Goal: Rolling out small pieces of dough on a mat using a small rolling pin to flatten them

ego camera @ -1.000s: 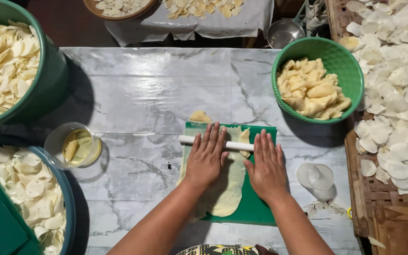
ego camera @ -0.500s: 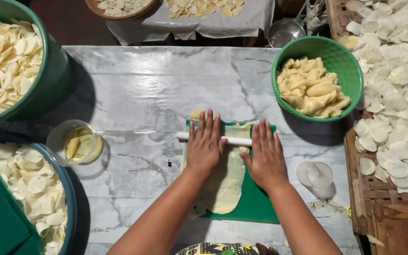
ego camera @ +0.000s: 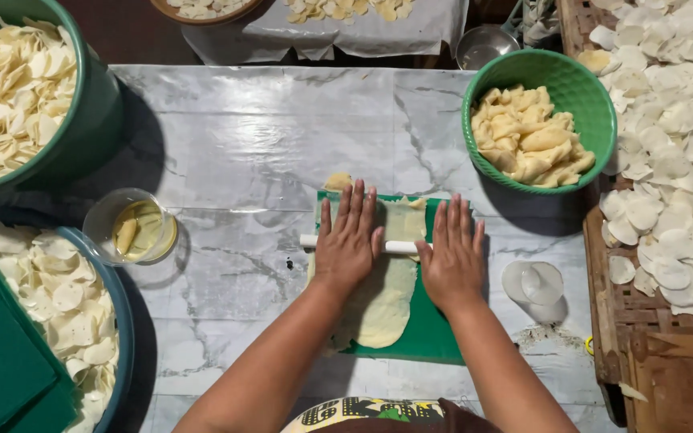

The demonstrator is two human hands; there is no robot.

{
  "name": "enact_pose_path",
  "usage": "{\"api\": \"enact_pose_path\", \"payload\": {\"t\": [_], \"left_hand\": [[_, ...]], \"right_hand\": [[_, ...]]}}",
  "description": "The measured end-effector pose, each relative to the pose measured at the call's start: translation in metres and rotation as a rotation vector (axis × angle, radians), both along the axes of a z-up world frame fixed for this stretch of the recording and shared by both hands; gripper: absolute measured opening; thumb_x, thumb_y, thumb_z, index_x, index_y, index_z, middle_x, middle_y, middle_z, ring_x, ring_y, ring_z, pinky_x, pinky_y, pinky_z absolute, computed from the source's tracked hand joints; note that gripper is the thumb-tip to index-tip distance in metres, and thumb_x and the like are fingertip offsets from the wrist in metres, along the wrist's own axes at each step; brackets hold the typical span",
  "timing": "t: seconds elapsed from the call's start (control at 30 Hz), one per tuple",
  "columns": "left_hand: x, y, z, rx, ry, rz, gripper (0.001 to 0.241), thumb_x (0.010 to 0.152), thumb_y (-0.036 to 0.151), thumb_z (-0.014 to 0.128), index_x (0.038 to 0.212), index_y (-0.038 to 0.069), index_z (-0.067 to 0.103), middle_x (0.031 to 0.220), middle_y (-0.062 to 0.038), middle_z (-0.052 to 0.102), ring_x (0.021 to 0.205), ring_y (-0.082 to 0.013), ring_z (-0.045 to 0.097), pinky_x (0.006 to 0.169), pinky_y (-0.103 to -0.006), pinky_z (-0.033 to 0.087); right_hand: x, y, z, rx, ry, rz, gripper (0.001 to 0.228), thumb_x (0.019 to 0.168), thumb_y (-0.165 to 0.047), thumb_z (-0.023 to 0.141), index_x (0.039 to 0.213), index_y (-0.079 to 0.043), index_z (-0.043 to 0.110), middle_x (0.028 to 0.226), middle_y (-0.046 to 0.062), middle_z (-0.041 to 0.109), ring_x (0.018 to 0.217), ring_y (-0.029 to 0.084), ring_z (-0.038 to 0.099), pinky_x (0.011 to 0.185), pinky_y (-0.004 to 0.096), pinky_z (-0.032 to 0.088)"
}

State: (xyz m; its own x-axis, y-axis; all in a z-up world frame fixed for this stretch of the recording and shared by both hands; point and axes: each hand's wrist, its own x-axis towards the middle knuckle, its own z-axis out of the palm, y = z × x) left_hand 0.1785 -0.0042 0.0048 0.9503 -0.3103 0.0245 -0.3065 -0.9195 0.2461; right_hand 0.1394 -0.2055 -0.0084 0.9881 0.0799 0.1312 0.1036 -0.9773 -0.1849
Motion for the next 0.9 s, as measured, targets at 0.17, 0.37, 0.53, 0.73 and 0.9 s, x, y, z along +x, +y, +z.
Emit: {"api": "enact_pose_path", "payload": {"t": [0.17, 0.37, 0.53, 0.73, 0.9], "left_hand": [[-0.003, 0.004, 0.015, 0.008, 0.027, -0.021, 0.069, 0.103, 0.043, 0.036, 0.165, 0.018, 0.018, 0.173, -0.007, 0.013, 0.159, -0.0277, 0.009, 0.125, -0.0595, -0.002], [0.015, -0.005, 0.014, -0.010, 0.048, 0.023, 0.069, 0.105, 0.043, 0.030, 0.166, 0.013, 0.015, 0.173, -0.011, 0.008, 0.160, -0.0287, 0.003, 0.125, -0.0604, -0.006], [-0.039, 0.007, 0.005, -0.014, -0.013, -0.031, 0.068, 0.107, 0.044, 0.029, 0.166, 0.013, 0.013, 0.174, -0.012, 0.008, 0.160, -0.0286, 0.005, 0.126, -0.0564, -0.001], [-0.087, 0.035, 0.005, -0.049, -0.143, -0.169, 0.062, 0.109, 0.034, 0.037, 0.164, 0.010, 0.020, 0.170, -0.012, 0.022, 0.158, -0.0279, 0.018, 0.127, -0.0461, 0.014], [-0.088, 0.047, 0.024, -0.419, -0.122, -0.237, 0.042, 0.100, 0.016, 0.053, 0.141, 0.019, 0.060, 0.154, -0.013, 0.049, 0.145, -0.0352, 0.044, 0.114, -0.0468, 0.038]], "right_hand": [[-0.006, -0.018, -0.005, 0.082, -0.028, 0.007, 0.069, 0.108, -0.045, 0.035, 0.163, -0.005, 0.026, 0.168, 0.021, 0.026, 0.155, 0.038, 0.022, 0.122, 0.062, 0.014], [0.009, -0.018, -0.013, 0.056, -0.089, -0.066, 0.066, 0.111, -0.046, 0.036, 0.160, -0.002, 0.033, 0.168, 0.021, 0.028, 0.157, 0.035, 0.022, 0.122, 0.064, 0.009], [-0.059, -0.003, 0.003, -0.039, -0.130, -0.052, 0.067, 0.108, -0.043, 0.037, 0.161, -0.003, 0.031, 0.170, 0.020, 0.024, 0.157, 0.036, 0.021, 0.120, 0.070, 0.005], [-0.084, 0.002, 0.019, -0.026, 0.079, -0.083, 0.073, 0.102, -0.050, 0.038, 0.163, -0.013, 0.023, 0.173, 0.005, 0.018, 0.160, 0.026, 0.010, 0.112, 0.079, 0.002], [0.032, 0.030, 0.013, 0.232, -0.158, 0.153, 0.024, 0.099, -0.033, 0.063, 0.122, -0.035, 0.070, 0.113, -0.011, 0.058, 0.110, 0.015, 0.063, 0.096, 0.042, 0.047]]}}
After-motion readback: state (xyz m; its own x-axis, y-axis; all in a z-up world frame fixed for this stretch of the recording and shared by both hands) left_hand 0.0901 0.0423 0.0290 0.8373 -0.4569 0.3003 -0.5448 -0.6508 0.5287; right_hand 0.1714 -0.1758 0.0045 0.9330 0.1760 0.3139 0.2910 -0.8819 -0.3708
